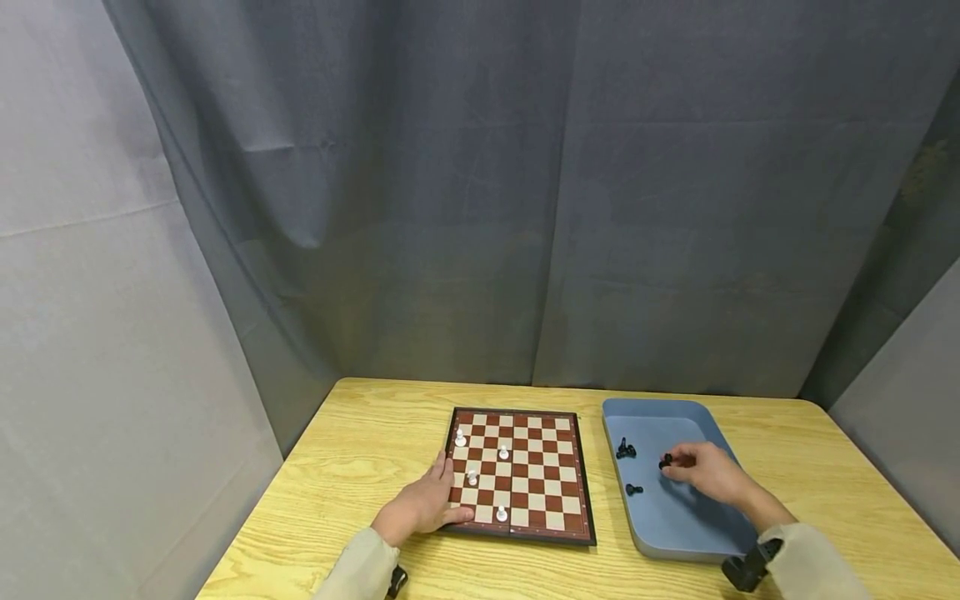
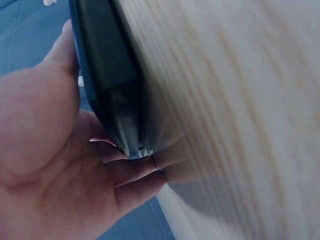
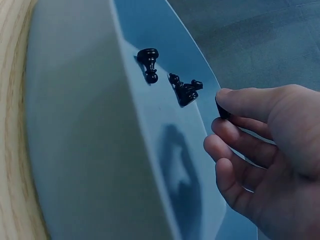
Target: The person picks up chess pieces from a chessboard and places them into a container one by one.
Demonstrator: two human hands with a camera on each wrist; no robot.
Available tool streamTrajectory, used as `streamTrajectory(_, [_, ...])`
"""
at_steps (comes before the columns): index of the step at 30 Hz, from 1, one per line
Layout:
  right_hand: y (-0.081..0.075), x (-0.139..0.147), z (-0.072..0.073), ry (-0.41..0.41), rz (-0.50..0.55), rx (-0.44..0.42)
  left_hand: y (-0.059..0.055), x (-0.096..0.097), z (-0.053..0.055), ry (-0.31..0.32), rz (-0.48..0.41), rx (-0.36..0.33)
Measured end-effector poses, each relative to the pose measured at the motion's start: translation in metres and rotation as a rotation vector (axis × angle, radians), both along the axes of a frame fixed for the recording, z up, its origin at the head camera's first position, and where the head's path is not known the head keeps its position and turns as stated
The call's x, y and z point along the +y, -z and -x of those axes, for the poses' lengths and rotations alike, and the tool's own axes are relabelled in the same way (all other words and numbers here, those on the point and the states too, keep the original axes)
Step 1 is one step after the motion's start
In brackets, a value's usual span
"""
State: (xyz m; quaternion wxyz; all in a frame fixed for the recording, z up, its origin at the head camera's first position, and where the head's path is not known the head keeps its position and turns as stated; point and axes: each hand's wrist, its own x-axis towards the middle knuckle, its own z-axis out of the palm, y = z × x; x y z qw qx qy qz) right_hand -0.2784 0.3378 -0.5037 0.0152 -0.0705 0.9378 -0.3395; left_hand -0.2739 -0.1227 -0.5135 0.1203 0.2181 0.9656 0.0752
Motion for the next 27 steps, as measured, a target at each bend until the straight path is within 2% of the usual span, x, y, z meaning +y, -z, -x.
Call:
streamTrajectory(7, [0.004, 0.001, 0.001, 0.009, -0.020, -0.014, 0.003, 0.000, 0.000, 0.001, 0.002, 0.003])
streamTrajectory(12, [0.004, 0.000, -0.001, 0.005, 0.002, -0.013, 0.003, 0.000, 0.000, 0.000, 0.008, -0.001])
streamTrajectory(20, [-0.002, -0.004, -0.004, 0.016, 0.010, -0.022, 0.004, 0.000, 0.000, 0.000, 0.016, 0.002])
streamTrajectory(27, [-0.010, -0.017, -0.004, -0.015, 0.043, 0.005, 0.003, -0.001, 0.001, 0.001, 0.004, 0.005])
